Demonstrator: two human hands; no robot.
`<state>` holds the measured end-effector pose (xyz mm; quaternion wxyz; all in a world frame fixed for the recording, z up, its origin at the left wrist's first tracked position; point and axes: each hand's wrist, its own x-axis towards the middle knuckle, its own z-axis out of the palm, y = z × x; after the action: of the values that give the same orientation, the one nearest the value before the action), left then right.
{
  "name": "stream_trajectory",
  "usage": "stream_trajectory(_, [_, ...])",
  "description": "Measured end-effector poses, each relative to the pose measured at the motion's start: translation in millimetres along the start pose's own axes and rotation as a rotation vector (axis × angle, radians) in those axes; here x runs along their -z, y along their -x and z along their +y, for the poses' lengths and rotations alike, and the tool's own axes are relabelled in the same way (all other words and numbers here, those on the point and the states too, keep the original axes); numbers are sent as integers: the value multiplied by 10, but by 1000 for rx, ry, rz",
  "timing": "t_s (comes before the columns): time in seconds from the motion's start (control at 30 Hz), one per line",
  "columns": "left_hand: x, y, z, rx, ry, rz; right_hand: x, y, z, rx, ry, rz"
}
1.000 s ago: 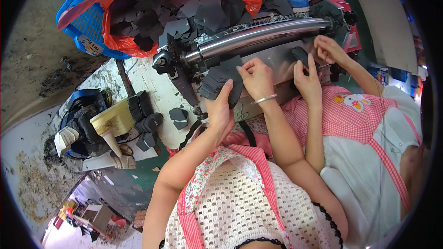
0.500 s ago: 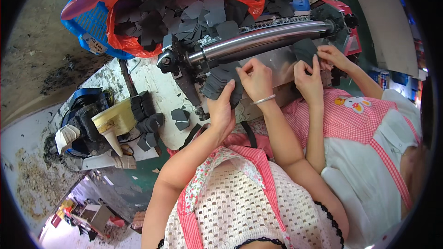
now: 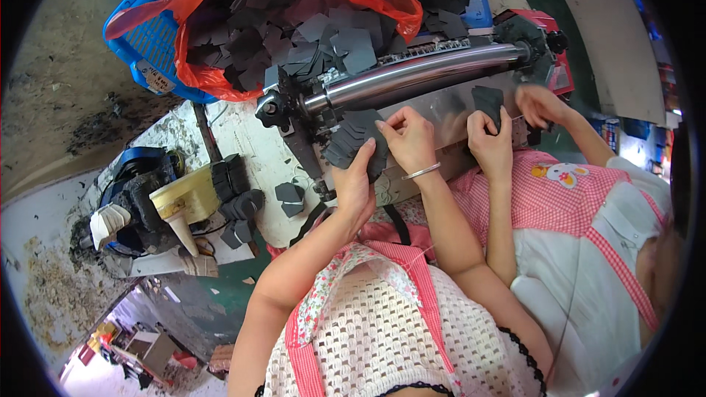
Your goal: The person feeds shoe components through a rolling machine by hand.
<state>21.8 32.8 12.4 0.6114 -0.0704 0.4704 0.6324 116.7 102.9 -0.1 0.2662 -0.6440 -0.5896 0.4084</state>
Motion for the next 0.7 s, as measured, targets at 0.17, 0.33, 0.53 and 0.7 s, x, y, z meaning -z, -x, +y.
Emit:
stream_trajectory(0.17, [0,-11,-21,5,-22,50,-91,-135,45,-71,-41,116])
stream_trajectory(0.33, [32,-3,4,-5,2,48,-46,-61,60,-66,-16,102])
stream_trajectory(0.53, [38,-5,26,3,5,28,-93,-37,138,-154,-296,46])
stream_trajectory(0.7, [15,2,45,5,-2,43,60,-36,142,-167,-415,-231])
